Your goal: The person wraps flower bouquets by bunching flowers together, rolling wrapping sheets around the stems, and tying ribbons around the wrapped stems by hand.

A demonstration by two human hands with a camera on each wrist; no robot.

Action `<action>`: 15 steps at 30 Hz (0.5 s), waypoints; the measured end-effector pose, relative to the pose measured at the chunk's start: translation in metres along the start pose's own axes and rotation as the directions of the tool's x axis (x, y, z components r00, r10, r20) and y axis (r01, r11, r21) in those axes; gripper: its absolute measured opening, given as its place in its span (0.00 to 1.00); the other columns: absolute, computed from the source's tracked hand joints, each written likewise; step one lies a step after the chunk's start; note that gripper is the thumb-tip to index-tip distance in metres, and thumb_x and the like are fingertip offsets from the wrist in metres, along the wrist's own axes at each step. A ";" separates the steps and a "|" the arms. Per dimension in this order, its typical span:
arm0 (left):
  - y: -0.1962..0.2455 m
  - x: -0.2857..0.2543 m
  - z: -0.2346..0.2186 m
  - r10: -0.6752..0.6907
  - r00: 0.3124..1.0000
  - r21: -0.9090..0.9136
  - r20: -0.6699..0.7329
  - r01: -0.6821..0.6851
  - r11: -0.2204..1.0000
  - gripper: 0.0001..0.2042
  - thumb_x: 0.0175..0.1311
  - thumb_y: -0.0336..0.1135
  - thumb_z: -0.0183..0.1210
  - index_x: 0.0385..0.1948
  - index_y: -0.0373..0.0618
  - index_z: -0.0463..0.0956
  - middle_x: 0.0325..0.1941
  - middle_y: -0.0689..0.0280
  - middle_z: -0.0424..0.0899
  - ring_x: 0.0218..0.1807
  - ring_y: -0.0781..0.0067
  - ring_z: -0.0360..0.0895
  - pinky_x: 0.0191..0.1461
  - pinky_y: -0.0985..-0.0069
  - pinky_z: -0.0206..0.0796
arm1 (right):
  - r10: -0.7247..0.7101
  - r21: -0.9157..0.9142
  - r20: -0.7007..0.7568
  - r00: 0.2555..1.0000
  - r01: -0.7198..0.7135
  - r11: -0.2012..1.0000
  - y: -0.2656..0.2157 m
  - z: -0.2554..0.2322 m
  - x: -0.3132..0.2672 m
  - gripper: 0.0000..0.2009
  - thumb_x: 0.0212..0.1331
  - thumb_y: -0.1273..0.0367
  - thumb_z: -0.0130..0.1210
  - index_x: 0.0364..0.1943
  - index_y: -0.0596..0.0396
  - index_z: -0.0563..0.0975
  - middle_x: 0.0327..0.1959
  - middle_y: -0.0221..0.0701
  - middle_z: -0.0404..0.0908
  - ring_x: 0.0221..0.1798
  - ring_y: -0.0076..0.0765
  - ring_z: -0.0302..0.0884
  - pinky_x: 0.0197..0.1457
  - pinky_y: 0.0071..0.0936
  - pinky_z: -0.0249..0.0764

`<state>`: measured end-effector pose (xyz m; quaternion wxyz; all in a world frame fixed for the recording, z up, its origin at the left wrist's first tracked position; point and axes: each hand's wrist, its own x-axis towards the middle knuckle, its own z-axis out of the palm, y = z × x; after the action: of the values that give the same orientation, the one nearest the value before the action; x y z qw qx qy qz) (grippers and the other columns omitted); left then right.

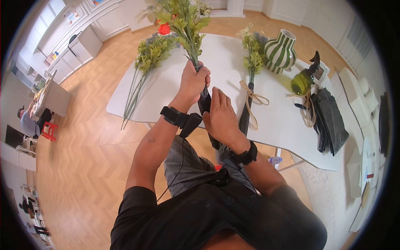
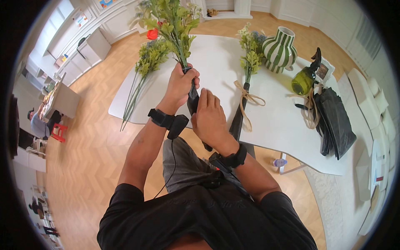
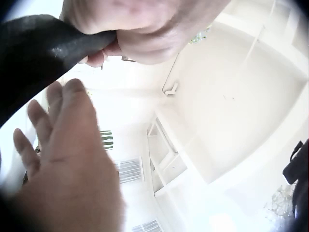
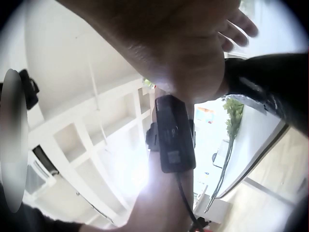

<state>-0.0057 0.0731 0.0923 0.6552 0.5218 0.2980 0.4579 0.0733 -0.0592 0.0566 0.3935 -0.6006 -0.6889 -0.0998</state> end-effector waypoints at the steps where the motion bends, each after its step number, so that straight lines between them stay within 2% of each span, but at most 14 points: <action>1: 0.001 0.000 0.001 0.018 1.000 0.025 -0.007 -0.018 1.000 0.10 0.63 0.23 0.51 0.42 0.41 0.60 0.30 0.61 0.73 0.27 0.73 0.72 0.29 0.73 0.67 | -0.001 0.001 0.000 1.000 0.001 1.000 -0.004 -0.002 0.000 0.27 0.57 0.72 0.54 0.57 0.77 0.61 0.51 0.59 0.72 0.48 0.62 0.76 0.53 0.45 0.74; 3: 0.004 -0.001 0.002 0.037 0.999 0.050 -0.016 -0.036 0.998 0.10 0.63 0.23 0.51 0.41 0.41 0.60 0.30 0.61 0.73 0.27 0.74 0.72 0.28 0.73 0.67 | -0.004 0.023 0.062 0.998 0.003 1.000 -0.010 -0.005 -0.001 0.34 0.57 0.73 0.55 0.64 0.78 0.53 0.61 0.62 0.62 0.57 0.63 0.70 0.58 0.41 0.72; 4: 0.005 0.000 0.001 0.027 1.000 0.069 -0.005 -0.026 0.997 0.10 0.63 0.23 0.51 0.42 0.41 0.60 0.30 0.61 0.73 0.27 0.74 0.72 0.28 0.73 0.67 | -0.005 0.023 0.062 0.998 0.004 1.000 -0.009 -0.002 -0.004 0.34 0.57 0.73 0.55 0.64 0.78 0.53 0.61 0.62 0.62 0.57 0.63 0.70 0.58 0.41 0.72; 6: 0.009 0.000 0.000 0.016 1.000 0.089 0.009 -0.017 0.996 0.10 0.63 0.23 0.51 0.42 0.41 0.60 0.30 0.61 0.73 0.27 0.74 0.72 0.28 0.74 0.67 | 0.120 0.202 0.174 0.977 -0.155 0.967 -0.006 0.009 -0.011 0.29 0.61 0.72 0.53 0.63 0.76 0.57 0.51 0.59 0.72 0.49 0.61 0.76 0.52 0.41 0.75; 7: 0.012 0.000 -0.001 0.013 1.000 0.087 0.021 -0.015 0.996 0.10 0.62 0.23 0.51 0.41 0.41 0.60 0.30 0.61 0.73 0.27 0.74 0.72 0.28 0.74 0.67 | 0.120 0.202 0.173 0.978 -0.155 0.967 -0.004 0.007 -0.010 0.29 0.61 0.72 0.53 0.63 0.76 0.57 0.51 0.59 0.72 0.49 0.61 0.76 0.52 0.41 0.75; 8: 0.014 -0.001 -0.001 0.011 0.999 0.085 0.032 -0.013 0.996 0.10 0.62 0.23 0.51 0.41 0.41 0.60 0.30 0.61 0.73 0.27 0.74 0.72 0.28 0.74 0.67 | 0.237 0.303 0.386 0.892 -0.365 0.880 0.001 0.003 -0.009 0.27 0.62 0.69 0.53 0.60 0.75 0.59 0.44 0.57 0.75 0.44 0.60 0.78 0.49 0.42 0.75; 9: 0.014 -0.001 0.000 0.011 0.999 0.085 0.032 -0.014 0.996 0.10 0.62 0.23 0.51 0.41 0.41 0.60 0.30 0.61 0.73 0.27 0.74 0.72 0.28 0.74 0.67 | 0.299 0.346 0.591 0.749 -0.571 0.745 0.003 0.001 -0.007 0.26 0.63 0.67 0.53 0.58 0.74 0.62 0.37 0.54 0.79 0.40 0.59 0.80 0.45 0.42 0.76; 10: 0.014 -0.002 -0.001 0.003 0.999 0.066 0.035 -0.006 0.998 0.10 0.62 0.23 0.52 0.41 0.41 0.60 0.30 0.61 0.73 0.27 0.74 0.72 0.28 0.74 0.67 | 0.298 0.346 0.592 0.749 -0.570 0.745 0.005 0.002 -0.006 0.26 0.63 0.67 0.53 0.58 0.74 0.62 0.37 0.54 0.79 0.40 0.59 0.80 0.45 0.42 0.76; 12: 0.013 -0.003 0.000 -0.009 0.999 0.048 0.040 0.007 0.999 0.10 0.62 0.23 0.52 0.41 0.41 0.60 0.30 0.61 0.73 0.26 0.74 0.72 0.28 0.74 0.67 | 0.260 0.581 0.482 0.837 -0.528 0.619 0.007 0.008 -0.009 0.22 0.64 0.62 0.54 0.50 0.69 0.67 0.25 0.49 0.79 0.31 0.58 0.80 0.37 0.44 0.74; 13: 0.012 -0.004 0.003 -0.004 1.000 0.039 0.023 0.003 0.999 0.10 0.62 0.23 0.52 0.40 0.41 0.60 0.30 0.61 0.73 0.26 0.74 0.72 0.28 0.74 0.68 | 0.263 0.580 0.482 0.836 -0.529 0.619 0.005 0.009 -0.009 0.22 0.64 0.62 0.54 0.50 0.69 0.67 0.25 0.49 0.79 0.31 0.58 0.80 0.37 0.44 0.74; 15: 0.012 -0.005 0.006 0.002 1.000 0.029 0.006 -0.002 1.000 0.10 0.62 0.23 0.52 0.40 0.40 0.60 0.30 0.61 0.73 0.26 0.74 0.72 0.27 0.73 0.68 | 0.343 0.522 0.353 0.870 -0.488 0.700 -0.001 0.014 -0.006 0.18 0.62 0.61 0.56 0.42 0.66 0.69 0.25 0.49 0.78 0.29 0.53 0.80 0.36 0.41 0.74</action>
<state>-0.0060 0.0671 0.1051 0.6479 0.5329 0.3022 0.4527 0.0665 -0.0554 0.0428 0.4917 -0.5938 -0.5704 0.2835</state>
